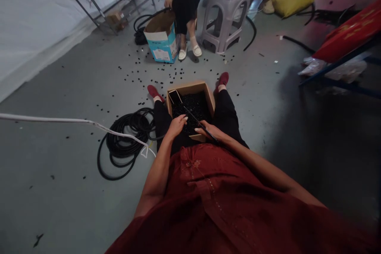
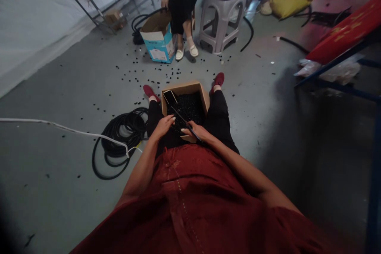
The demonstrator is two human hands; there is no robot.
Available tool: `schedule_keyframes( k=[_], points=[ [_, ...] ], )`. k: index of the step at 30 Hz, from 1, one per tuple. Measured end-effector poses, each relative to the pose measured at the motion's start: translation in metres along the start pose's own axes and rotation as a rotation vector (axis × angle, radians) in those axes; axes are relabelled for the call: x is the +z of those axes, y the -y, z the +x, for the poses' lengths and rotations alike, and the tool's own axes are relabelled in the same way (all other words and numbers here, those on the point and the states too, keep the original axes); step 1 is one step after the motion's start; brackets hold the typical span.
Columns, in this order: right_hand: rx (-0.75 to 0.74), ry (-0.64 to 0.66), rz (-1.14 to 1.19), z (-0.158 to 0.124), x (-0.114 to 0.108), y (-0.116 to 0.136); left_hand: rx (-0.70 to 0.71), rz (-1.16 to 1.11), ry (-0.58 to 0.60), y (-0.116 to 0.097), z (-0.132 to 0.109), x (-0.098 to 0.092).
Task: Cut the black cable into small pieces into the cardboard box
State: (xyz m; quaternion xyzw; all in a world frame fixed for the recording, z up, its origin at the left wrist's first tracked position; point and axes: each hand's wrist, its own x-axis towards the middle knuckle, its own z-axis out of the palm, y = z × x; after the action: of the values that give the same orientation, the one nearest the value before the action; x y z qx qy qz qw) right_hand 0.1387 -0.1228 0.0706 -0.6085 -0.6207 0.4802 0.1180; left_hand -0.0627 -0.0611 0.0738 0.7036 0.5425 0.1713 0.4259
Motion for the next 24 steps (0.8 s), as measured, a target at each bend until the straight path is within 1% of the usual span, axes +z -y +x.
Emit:
schedule_keyframes(
  k=[4, 7, 11, 16, 20, 24],
  points=[
    [-0.002, 0.007, -0.006, 0.004, 0.002, -0.002, 0.087, 0.041, 0.107, -0.003, -0.003, -0.005],
    [-0.024, 0.011, -0.004, 0.006, 0.003, -0.005, 0.091, 0.053, 0.144, -0.004, -0.002, -0.006],
    [-0.008, -0.002, -0.048, 0.009, 0.004, -0.008, 0.042, 0.005, 0.147, 0.002, 0.001, -0.002],
    [0.035, -0.010, -0.146, 0.010, 0.005, -0.015, -0.055, -0.101, 0.167, 0.016, -0.004, 0.001],
    [0.028, -0.010, -0.190, 0.009, 0.007, -0.021, -0.088, -0.097, 0.170, 0.030, -0.009, -0.001],
    [0.040, 0.006, -0.230, 0.010, 0.010, -0.022, -0.115, -0.076, 0.165, 0.038, -0.007, -0.001]
  ],
)
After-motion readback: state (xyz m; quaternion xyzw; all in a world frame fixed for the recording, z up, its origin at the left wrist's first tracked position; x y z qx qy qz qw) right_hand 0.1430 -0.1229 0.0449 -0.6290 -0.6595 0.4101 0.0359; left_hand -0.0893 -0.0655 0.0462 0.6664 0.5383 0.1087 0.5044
